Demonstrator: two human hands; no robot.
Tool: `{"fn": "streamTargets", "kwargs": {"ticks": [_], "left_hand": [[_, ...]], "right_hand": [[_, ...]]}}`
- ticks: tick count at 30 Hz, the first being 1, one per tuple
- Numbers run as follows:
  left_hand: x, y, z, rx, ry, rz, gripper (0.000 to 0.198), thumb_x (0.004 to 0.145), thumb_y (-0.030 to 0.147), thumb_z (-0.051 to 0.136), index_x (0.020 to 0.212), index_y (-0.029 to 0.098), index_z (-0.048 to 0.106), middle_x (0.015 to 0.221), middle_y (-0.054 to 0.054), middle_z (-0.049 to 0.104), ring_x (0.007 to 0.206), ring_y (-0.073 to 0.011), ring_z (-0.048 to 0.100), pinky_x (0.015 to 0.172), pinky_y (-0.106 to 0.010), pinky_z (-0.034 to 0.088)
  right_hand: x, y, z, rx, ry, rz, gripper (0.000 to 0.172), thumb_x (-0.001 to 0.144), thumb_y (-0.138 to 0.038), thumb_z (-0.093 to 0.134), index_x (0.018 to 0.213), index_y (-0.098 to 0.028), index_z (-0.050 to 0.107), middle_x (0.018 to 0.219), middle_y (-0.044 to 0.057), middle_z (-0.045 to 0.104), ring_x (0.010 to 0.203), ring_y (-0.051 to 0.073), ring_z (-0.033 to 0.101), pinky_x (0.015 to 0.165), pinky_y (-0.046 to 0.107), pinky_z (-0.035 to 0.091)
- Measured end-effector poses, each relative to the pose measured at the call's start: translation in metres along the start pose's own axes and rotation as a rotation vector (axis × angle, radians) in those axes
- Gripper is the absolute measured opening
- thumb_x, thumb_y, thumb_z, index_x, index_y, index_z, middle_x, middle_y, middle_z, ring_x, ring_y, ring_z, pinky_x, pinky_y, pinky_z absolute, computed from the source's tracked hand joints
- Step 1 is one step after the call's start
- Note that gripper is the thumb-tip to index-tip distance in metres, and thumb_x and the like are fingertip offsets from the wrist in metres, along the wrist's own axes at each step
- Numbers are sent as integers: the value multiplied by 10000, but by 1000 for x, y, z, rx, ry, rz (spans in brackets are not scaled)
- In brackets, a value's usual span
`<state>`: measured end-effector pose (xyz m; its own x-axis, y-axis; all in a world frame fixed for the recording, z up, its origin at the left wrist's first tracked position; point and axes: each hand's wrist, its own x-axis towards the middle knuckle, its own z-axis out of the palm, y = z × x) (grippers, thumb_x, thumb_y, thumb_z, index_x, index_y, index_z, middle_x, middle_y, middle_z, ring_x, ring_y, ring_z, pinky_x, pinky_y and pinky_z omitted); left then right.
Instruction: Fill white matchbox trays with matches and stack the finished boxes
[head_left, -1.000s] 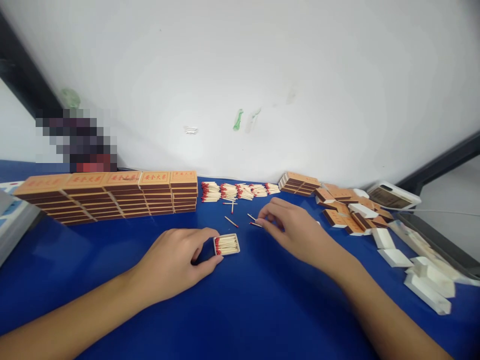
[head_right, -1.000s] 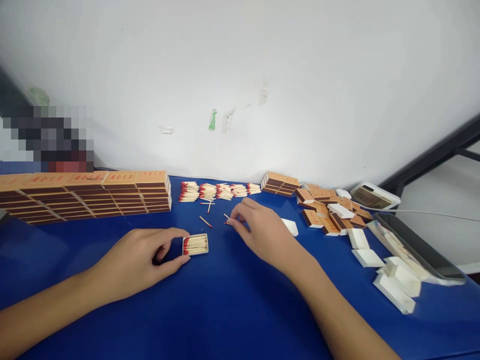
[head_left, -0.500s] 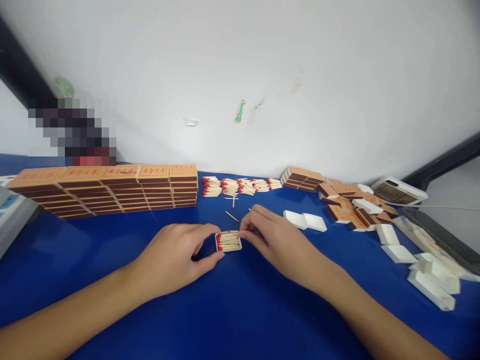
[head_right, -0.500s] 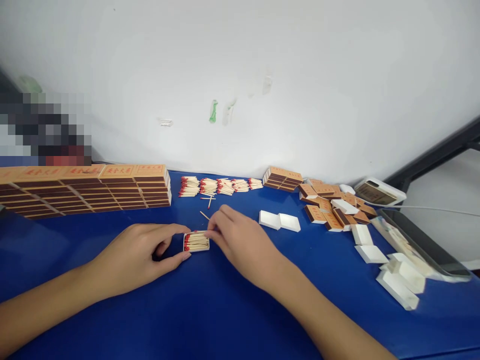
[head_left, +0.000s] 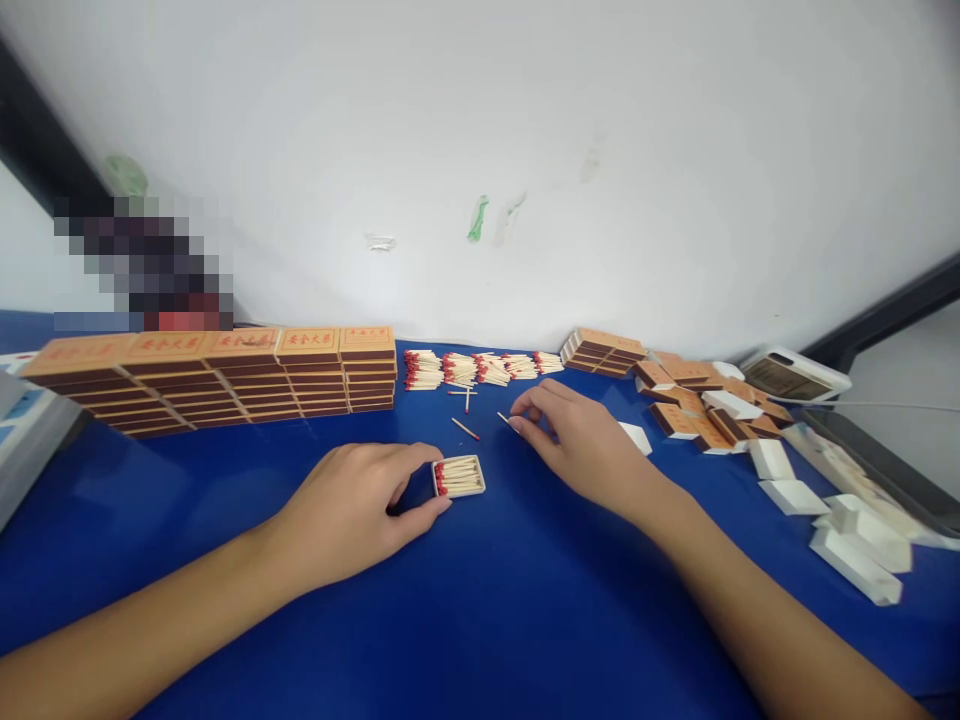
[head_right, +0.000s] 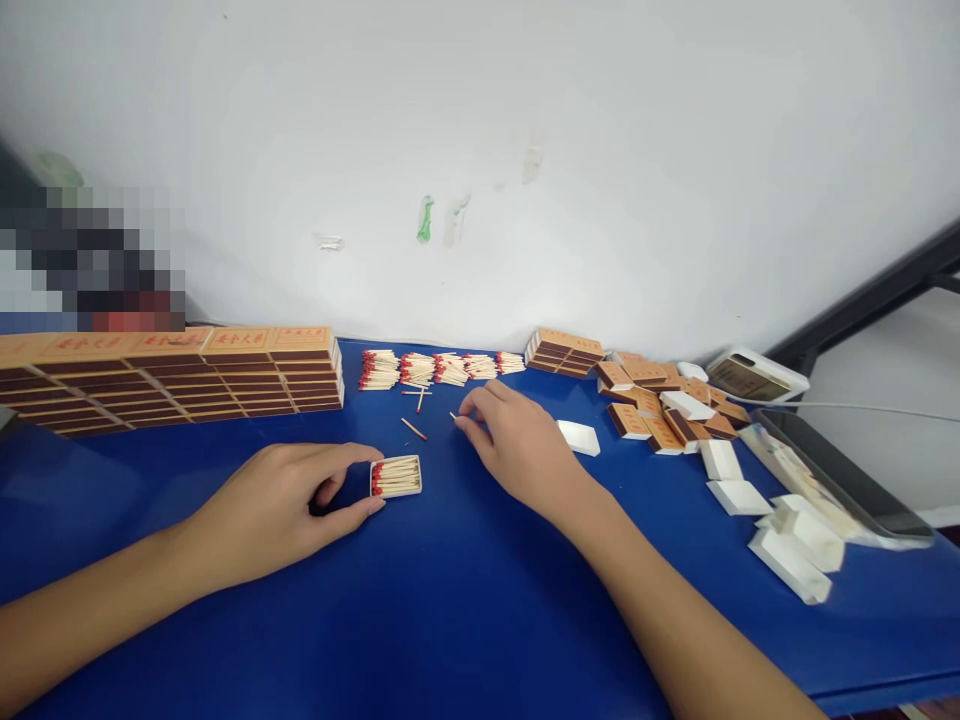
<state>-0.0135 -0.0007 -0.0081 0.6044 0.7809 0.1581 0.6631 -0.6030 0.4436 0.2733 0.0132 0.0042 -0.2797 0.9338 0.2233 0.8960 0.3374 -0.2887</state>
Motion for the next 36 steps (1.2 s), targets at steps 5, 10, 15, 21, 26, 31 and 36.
{"fn": "streamTargets", "kwargs": {"ticks": [5,10,15,21,26,31,36], "left_hand": [[1,1,1,16,-3,-5,281,976,446,661,1195,281,720,663,60,562,593,-134,545,574,-267,320],[2,0,1,28,-8,-8,299,977,450,656,1210,273,719,666,58,568,602,-137,553,586,-271,330],[0,0,0,37,-1,9,275,977,421,665,1203,272,715,668,58,571,602,-140,554,583,-271,334],[0,3,-1,32,4,12,243,977,415,664,1154,260,722,661,56,566,594,-137,542,577,-270,328],[1,4,1,-9,29,-33,205,959,411,668,1081,256,726,638,65,548,567,-122,521,564,-267,310],[0,3,0,-22,32,-46,185,963,404,655,1050,257,726,632,65,538,556,-114,506,552,-267,298],[0,5,-1,-23,21,-52,192,972,413,645,1041,252,724,636,61,548,562,-116,512,552,-266,298]], "right_hand": [[10,3,16,-16,-21,35,121,1028,-266,613,928,-199,623,982,86,679,896,240,621,792,371,469],[7,-9,10,134,-3,-122,114,1060,-221,523,969,-215,591,1041,93,668,1012,251,597,889,394,492],[-3,-29,7,346,18,-119,153,1079,-243,508,1181,-232,621,1056,72,687,965,216,626,829,358,520],[-8,-50,6,508,20,-63,188,1053,-284,575,1136,-253,741,976,47,748,850,198,647,756,351,522],[-6,-49,9,780,-54,136,177,972,-391,719,970,-231,793,944,36,791,836,199,692,730,343,518],[-6,-47,17,682,-60,137,130,955,-341,737,934,-245,823,931,26,712,699,143,546,652,316,460],[-10,-46,20,574,-79,79,98,958,-278,720,944,-261,816,940,20,657,742,143,551,658,303,458]]}}
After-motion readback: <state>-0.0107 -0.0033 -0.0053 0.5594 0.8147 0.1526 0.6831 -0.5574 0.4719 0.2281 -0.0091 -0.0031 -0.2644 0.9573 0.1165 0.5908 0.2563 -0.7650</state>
